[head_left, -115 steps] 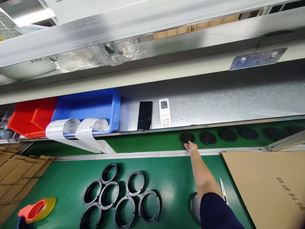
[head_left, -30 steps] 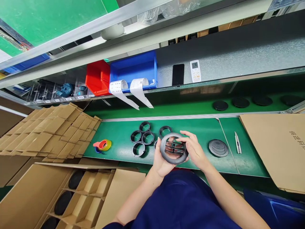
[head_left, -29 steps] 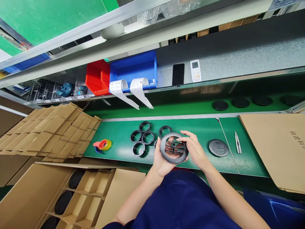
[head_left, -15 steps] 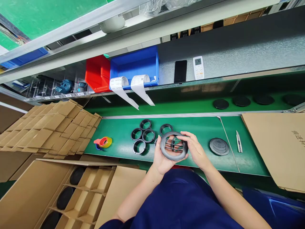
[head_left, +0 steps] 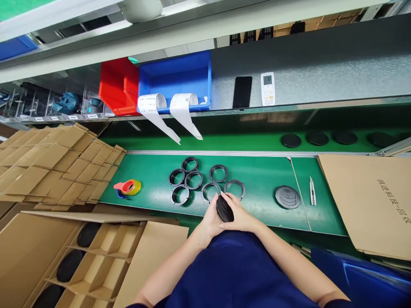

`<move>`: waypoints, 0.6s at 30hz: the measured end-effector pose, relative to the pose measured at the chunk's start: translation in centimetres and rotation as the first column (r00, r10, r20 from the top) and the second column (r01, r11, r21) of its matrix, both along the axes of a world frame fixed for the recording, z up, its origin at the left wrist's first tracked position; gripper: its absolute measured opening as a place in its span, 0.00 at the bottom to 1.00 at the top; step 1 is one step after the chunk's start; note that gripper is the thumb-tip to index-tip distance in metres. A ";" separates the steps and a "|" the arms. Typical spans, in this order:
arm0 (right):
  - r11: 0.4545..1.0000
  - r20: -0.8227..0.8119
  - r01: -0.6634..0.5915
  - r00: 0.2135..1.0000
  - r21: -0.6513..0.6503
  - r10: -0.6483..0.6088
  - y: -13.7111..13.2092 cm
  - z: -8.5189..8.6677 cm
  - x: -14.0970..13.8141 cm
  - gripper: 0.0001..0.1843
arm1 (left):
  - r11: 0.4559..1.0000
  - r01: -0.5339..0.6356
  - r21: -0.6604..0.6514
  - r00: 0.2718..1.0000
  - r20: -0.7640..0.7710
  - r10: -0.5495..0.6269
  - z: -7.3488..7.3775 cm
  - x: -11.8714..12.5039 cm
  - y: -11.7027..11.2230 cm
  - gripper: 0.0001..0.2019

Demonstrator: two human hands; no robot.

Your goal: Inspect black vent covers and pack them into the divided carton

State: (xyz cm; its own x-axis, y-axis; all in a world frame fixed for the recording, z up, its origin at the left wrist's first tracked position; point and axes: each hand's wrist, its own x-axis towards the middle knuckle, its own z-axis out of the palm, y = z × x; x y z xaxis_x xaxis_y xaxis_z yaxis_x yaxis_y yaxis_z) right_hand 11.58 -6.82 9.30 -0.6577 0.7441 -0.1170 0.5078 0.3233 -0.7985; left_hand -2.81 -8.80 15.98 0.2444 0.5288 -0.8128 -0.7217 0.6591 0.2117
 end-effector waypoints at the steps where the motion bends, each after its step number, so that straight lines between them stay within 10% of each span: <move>1: 0.997 0.062 0.053 0.996 0.047 -0.056 0.8 -0.7 -0.1 0.65 | 1.000 0.003 -0.013 1.000 -0.030 -0.003 -0.3 -0.3 0.0 0.28; 5: 0.938 0.282 0.254 0.906 0.234 -0.315 4.5 -3.7 -1.0 0.63 | 0.998 -0.056 -0.020 0.984 -0.170 0.052 -1.6 -3.1 -0.5 0.25; 10: 0.930 0.386 0.209 0.865 0.301 -0.320 7.0 -6.9 -2.2 0.59 | 0.990 -0.133 -0.036 0.971 -0.207 0.123 -2.9 -6.8 -2.7 0.17; 18: 0.898 0.307 0.187 0.896 0.398 -0.322 6.4 -6.9 -3.2 0.43 | 0.959 -0.264 -0.103 0.940 -0.249 0.232 -4.0 -9.5 -6.4 0.11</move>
State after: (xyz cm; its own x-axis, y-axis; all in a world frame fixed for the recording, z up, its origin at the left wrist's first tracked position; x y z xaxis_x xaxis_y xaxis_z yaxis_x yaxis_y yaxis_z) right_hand 8.35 -0.46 2.39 -0.4027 0.9153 -0.0069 0.8375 0.3654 -0.4063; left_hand -12.27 -15.16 11.98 -0.0845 0.4314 -0.8982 -0.8068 0.4994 0.3158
